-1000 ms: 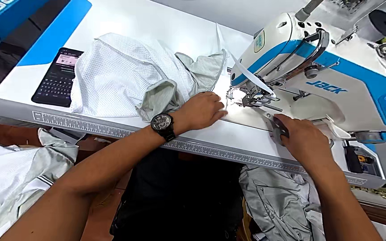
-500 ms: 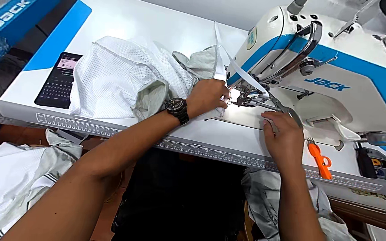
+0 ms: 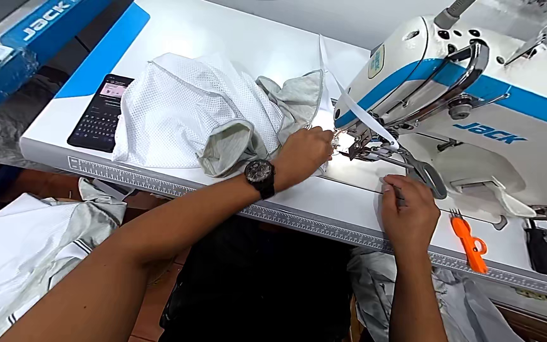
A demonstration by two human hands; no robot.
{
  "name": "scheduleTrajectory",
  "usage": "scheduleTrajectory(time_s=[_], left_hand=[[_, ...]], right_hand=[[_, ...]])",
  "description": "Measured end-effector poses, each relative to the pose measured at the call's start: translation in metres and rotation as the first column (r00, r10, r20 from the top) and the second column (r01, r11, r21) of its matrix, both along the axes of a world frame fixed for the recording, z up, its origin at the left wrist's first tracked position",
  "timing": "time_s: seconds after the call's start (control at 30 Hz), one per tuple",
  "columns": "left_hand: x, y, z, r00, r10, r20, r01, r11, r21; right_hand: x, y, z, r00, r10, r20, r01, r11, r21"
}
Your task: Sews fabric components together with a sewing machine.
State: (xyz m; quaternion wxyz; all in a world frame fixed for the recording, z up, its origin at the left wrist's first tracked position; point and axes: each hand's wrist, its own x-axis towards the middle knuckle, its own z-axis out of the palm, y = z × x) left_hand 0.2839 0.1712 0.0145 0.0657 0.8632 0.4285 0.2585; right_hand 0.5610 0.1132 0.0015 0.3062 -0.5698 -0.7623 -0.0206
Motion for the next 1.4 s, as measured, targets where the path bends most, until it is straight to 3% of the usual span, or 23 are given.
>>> scheduleTrajectory(time_s=[0.1,0.27,0.4,0.47,0.57,0.67,0.77,0.87,0.97,1.03,1.1,1.17,1.23,1.27,1.3,1.33,1.4], left_hand=[[0.002,-0.018,-0.004,0.997,0.036,-0.066,-0.036,0.999,0.000],[-0.004,-0.010,-0.007,0.999,0.037,-0.024,-0.038,0.999,-0.015],[0.005,-0.023,0.020,0.973,0.159,-0.168,-0.175,0.981,-0.086],[0.021,-0.033,0.035,0.914,0.334,-0.229,-0.371,0.917,-0.144],[0.047,-0.028,0.040,0.764,0.567,-0.308,-0.635,0.746,-0.202],[0.042,-0.015,0.039,0.725,0.636,-0.264,-0.687,0.642,-0.340],[-0.002,-0.014,0.035,0.835,0.548,-0.044,-0.510,0.741,-0.437],[-0.084,-0.016,0.027,0.989,0.135,0.052,-0.107,0.926,-0.363],[-0.156,-0.020,0.044,0.963,-0.262,0.059,0.267,0.908,-0.323],[-0.175,-0.036,0.075,0.934,-0.351,-0.065,0.304,0.878,-0.370],[-0.175,-0.054,0.112,0.896,-0.351,-0.274,0.237,0.897,-0.373],[-0.176,-0.069,0.135,0.849,-0.302,-0.434,0.216,0.947,-0.237],[-0.187,-0.084,0.150,0.863,-0.190,-0.469,0.168,0.982,-0.088],[-0.197,-0.091,0.150,0.896,-0.133,-0.423,0.137,0.990,-0.022],[-0.207,-0.099,0.146,0.938,-0.087,-0.336,0.093,0.996,0.004],[-0.217,-0.108,0.138,0.972,-0.047,-0.230,0.044,0.999,-0.021],[-0.228,-0.122,0.106,0.996,0.023,-0.090,-0.029,0.997,-0.070]], right_hand=[[0.002,0.000,-0.001,0.999,-0.045,-0.016,0.046,0.998,0.041],[0.011,0.003,0.006,0.977,-0.207,0.055,0.203,0.977,0.072],[0.038,0.007,0.004,0.963,-0.230,0.137,0.239,0.970,-0.052],[0.041,0.009,0.002,0.959,-0.246,0.140,0.259,0.963,-0.080],[0.029,0.007,0.004,0.938,-0.314,0.146,0.322,0.946,-0.037],[0.004,-0.008,0.017,0.971,-0.221,0.088,0.227,0.971,-0.072],[-0.040,-0.036,0.035,0.995,0.082,0.061,-0.062,0.959,-0.278],[-0.091,-0.055,0.064,0.907,0.405,0.116,-0.333,0.858,-0.392],[-0.143,-0.036,0.101,0.806,0.548,0.224,-0.463,0.819,-0.339],[-0.186,0.004,0.115,0.678,0.698,0.231,-0.609,0.709,-0.356],[-0.232,0.048,0.122,0.472,0.869,0.151,-0.717,0.477,-0.507],[-0.263,0.071,0.129,0.343,0.939,-0.010,-0.689,0.244,-0.683],[-0.275,0.073,0.130,0.298,0.946,-0.126,-0.646,0.102,-0.757],[-0.274,0.067,0.126,0.288,0.944,-0.162,-0.700,0.092,-0.708],[-0.269,0.058,0.122,0.301,0.941,-0.155,-0.776,0.147,-0.613],[-0.261,0.048,0.118,0.337,0.939,-0.068,-0.841,0.267,-0.471],[-0.243,0.026,0.111,0.526,0.831,0.179,-0.834,0.546,-0.084]])
